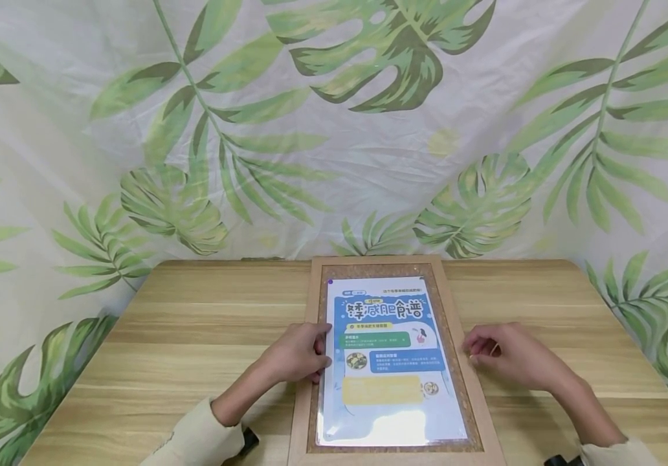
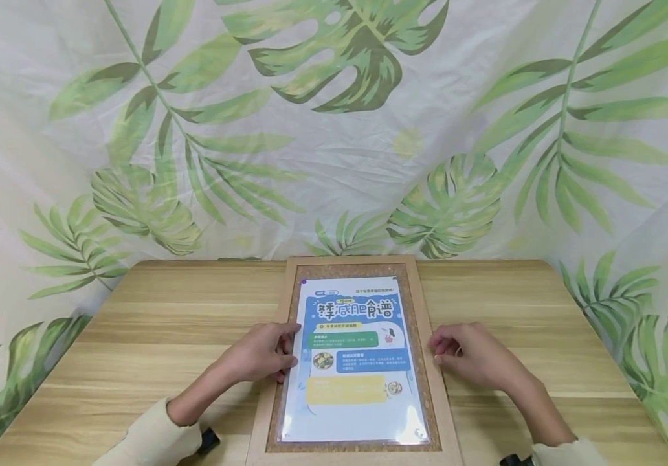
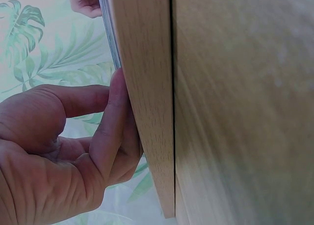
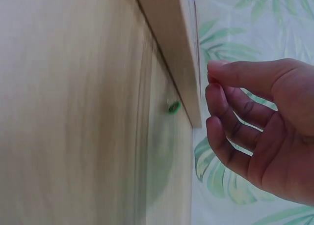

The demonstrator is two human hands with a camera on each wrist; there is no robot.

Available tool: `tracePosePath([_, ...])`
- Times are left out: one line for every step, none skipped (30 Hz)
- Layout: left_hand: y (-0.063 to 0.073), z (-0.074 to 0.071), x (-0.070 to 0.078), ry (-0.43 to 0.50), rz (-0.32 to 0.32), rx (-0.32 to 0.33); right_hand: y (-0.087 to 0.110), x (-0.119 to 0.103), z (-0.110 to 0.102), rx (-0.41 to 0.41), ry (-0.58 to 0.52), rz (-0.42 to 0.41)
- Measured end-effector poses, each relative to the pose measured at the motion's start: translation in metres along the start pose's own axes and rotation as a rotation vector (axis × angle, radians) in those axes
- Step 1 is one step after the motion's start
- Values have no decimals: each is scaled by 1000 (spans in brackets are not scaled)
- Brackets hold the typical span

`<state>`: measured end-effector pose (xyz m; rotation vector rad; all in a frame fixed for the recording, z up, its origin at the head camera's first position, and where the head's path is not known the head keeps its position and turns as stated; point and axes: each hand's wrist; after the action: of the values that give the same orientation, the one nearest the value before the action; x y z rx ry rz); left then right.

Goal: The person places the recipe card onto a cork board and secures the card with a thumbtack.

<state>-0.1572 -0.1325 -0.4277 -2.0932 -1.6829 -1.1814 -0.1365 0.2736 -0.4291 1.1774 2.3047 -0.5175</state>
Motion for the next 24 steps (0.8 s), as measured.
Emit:
tracePosePath([0, 0, 0, 0, 0, -1, 0, -3, 1, -2, -15, -5])
tracePosePath([0, 0, 0, 0, 2, -2, 0, -5, 3, -4, -30, -14])
tracePosePath([0, 0, 0, -1, 3, -2, 1, -8, 5, -5, -43, -22])
tracePosePath([0, 0, 0, 0, 4, -3, 1, -11, 6, -6, -57, -32])
tracePosePath([0, 0, 0, -1, 5, -3, 0, -13, 8, -9, -71, -40])
tracePosePath([-1, 0, 0, 0, 5, -4, 0, -16, 10, -14, -86, -45])
tracePosePath([-1, 0, 0, -2, 5, -4, -1, -19, 12, -17, -99, -49])
tracePosePath([-1, 0, 0, -3, 6, -3, -1, -21, 14, -25, -112, -50])
tracePosePath([-1, 0, 0, -4, 5, -2, -2, -24, 16, -32, -123, -49])
tracePosePath([-1, 0, 0, -6, 5, -2, -3, -27, 18, -41, -137, -47])
tracePosePath([-1, -1, 0, -7, 4, -2, -4, -30, 20, -50, -152, -43])
tracePosePath([-1, -1, 0, -8, 3, -2, -5, -33, 21, -58, -166, -40])
tracePosePath([-2, -1, 0, -10, 3, -2, -6, -35, 23, -65, -179, -38])
tracePosePath([-2, -1, 0, -8, 2, -3, -7, -38, 25, -73, -193, -37])
tracePosePath([-2, -1, 0, -7, 2, -4, -7, -40, 26, -80, -207, -39])
tracePosePath([-2, -1, 0, -6, 2, -4, -8, -42, 28, -87, -221, -40])
tracePosePath([-2, -1, 0, -5, 2, -4, -9, -44, 29, -94, -233, -41])
tracePosePath([-2, -1, 0, -4, 2, -4, -9, -46, 31, -101, -245, -44])
tracePosePath([-2, -1, 0, -4, 2, -4, -10, -48, 32, -106, -252, -48])
tracePosePath([-2, -1, 0, -5, 2, -3, -11, -49, 33, -111, -257, -52])
tracePosePath([-1, -1, 0, -7, 2, -2, -12, -50, 35, -115, -258, -57])
tracePosePath([-1, -1, 0, -10, 2, 0, -12, -51, 36, -118, -258, -62])
tracePosePath([-1, -1, 0, -11, 3, 0, -14, -52, 37, -120, -256, -69])
tracePosePath([-1, -1, 0, -12, 4, 2, -15, -53, 38, -121, -254, -78])
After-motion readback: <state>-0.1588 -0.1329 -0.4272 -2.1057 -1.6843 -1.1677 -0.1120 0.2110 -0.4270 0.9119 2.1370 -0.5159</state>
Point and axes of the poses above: each hand's wrist, its own y-axis away from the middle knuckle, its own z-axis out of the palm, x = y × z, and after that the axes turned 7 degrees about -z, right-handed
